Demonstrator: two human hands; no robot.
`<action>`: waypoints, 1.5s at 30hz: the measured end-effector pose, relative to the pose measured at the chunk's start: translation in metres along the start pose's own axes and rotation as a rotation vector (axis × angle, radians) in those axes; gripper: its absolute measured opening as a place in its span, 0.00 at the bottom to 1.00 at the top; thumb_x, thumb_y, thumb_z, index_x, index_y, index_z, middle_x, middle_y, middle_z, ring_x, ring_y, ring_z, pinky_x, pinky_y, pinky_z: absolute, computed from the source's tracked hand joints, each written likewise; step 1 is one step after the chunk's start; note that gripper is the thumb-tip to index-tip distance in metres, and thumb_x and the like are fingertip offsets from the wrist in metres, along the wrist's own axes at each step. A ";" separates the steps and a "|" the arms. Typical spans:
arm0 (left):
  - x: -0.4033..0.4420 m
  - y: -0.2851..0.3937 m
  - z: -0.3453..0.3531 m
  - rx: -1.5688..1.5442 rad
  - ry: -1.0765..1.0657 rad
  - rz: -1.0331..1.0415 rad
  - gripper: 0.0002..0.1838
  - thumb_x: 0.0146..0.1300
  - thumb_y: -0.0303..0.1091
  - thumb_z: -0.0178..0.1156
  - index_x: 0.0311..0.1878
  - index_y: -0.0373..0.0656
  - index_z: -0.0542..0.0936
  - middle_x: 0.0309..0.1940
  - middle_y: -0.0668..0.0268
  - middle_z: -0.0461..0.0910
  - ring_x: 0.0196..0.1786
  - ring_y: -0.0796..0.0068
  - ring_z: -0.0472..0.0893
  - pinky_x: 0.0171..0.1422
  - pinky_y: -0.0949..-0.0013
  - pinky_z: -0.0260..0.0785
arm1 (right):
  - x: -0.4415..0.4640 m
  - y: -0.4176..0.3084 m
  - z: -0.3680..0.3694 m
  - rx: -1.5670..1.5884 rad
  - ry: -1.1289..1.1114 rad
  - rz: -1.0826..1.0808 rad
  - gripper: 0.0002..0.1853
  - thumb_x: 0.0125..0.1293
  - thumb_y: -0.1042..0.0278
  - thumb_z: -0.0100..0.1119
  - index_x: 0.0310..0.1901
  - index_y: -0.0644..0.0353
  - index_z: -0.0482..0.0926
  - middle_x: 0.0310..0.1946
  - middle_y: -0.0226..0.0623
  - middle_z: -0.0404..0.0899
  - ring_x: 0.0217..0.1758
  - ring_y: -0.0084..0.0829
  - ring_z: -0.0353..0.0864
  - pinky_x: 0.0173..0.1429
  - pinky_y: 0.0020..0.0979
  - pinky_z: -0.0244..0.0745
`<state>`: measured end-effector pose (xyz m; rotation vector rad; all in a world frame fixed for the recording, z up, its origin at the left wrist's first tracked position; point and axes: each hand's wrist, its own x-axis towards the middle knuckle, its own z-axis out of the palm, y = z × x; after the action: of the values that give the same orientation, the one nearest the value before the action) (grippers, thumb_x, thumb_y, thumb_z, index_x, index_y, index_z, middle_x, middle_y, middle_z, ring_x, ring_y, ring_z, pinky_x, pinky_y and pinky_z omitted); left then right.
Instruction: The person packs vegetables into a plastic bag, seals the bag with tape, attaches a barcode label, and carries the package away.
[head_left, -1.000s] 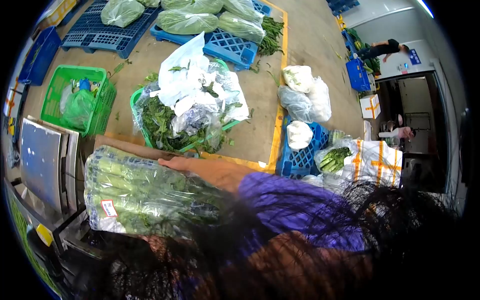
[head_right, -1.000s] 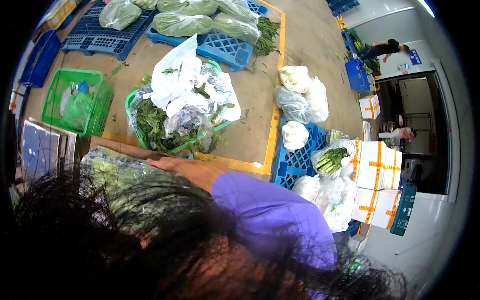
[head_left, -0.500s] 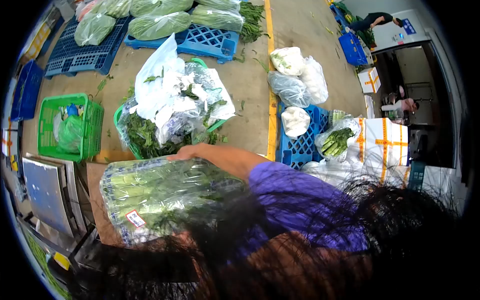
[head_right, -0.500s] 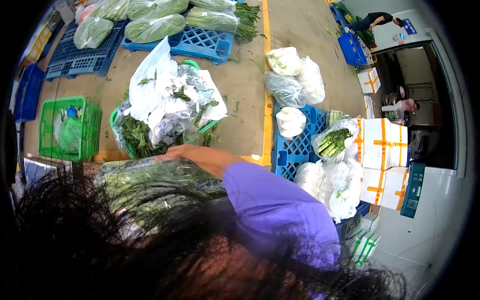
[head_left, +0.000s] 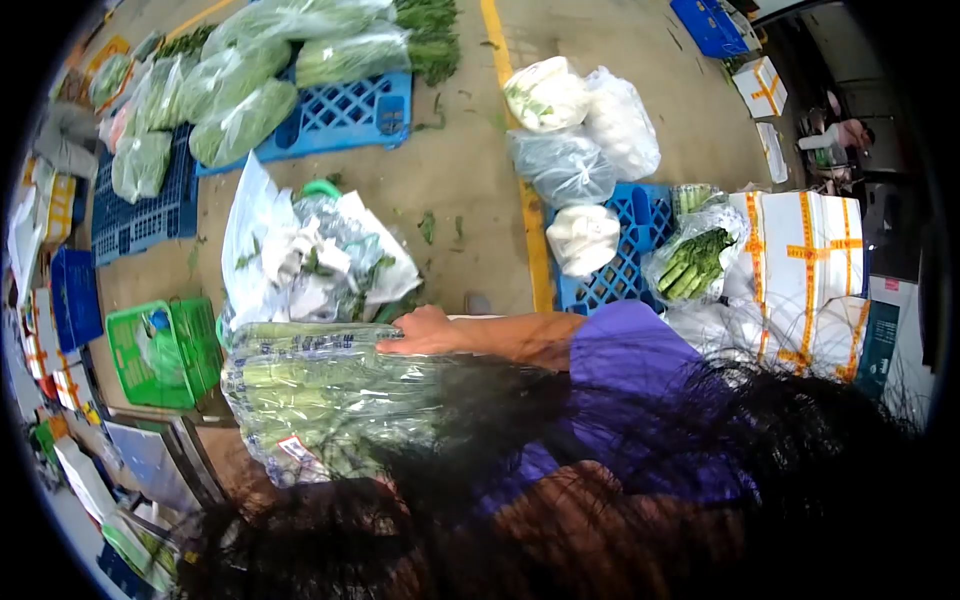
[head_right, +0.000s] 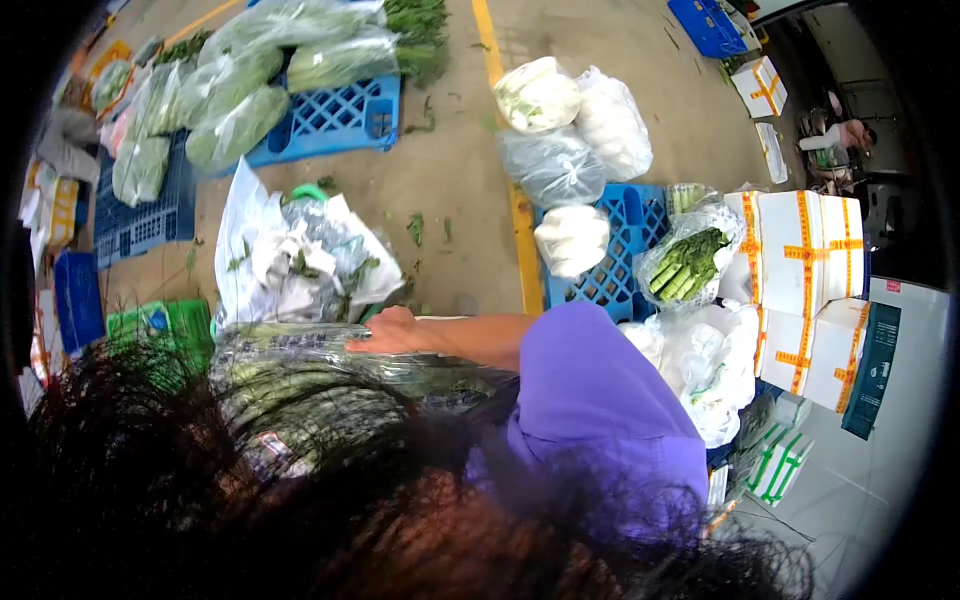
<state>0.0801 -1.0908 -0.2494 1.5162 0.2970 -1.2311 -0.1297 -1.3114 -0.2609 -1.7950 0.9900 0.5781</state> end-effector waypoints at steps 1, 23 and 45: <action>-0.003 0.002 0.044 0.015 -0.027 0.004 0.16 0.68 0.46 0.46 0.47 0.45 0.75 0.37 0.68 0.76 0.39 0.77 0.75 0.40 0.71 0.70 | -0.008 0.028 -0.043 0.040 0.114 -0.021 0.44 0.53 0.21 0.41 0.39 0.63 0.81 0.28 0.49 0.79 0.36 0.47 0.79 0.42 0.43 0.73; 0.113 0.045 0.760 0.739 -0.768 -0.147 0.18 0.69 0.48 0.43 0.49 0.45 0.74 0.38 0.67 0.76 0.39 0.77 0.76 0.41 0.70 0.71 | -0.124 0.385 -0.408 0.940 1.074 0.615 0.35 0.55 0.29 0.49 0.43 0.57 0.83 0.31 0.51 0.81 0.39 0.49 0.81 0.45 0.42 0.73; 0.406 -0.398 1.319 1.169 -1.296 -0.529 0.20 0.70 0.50 0.41 0.51 0.45 0.73 0.40 0.65 0.76 0.40 0.76 0.77 0.42 0.69 0.72 | 0.112 0.827 -0.453 1.738 1.619 1.333 0.37 0.49 0.37 0.58 0.49 0.64 0.79 0.33 0.53 0.81 0.39 0.45 0.81 0.45 0.34 0.72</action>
<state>-0.7351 -2.2162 -0.6102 1.1262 -1.1233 -2.7928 -0.7731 -1.9291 -0.5864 0.5736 2.4106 -1.1151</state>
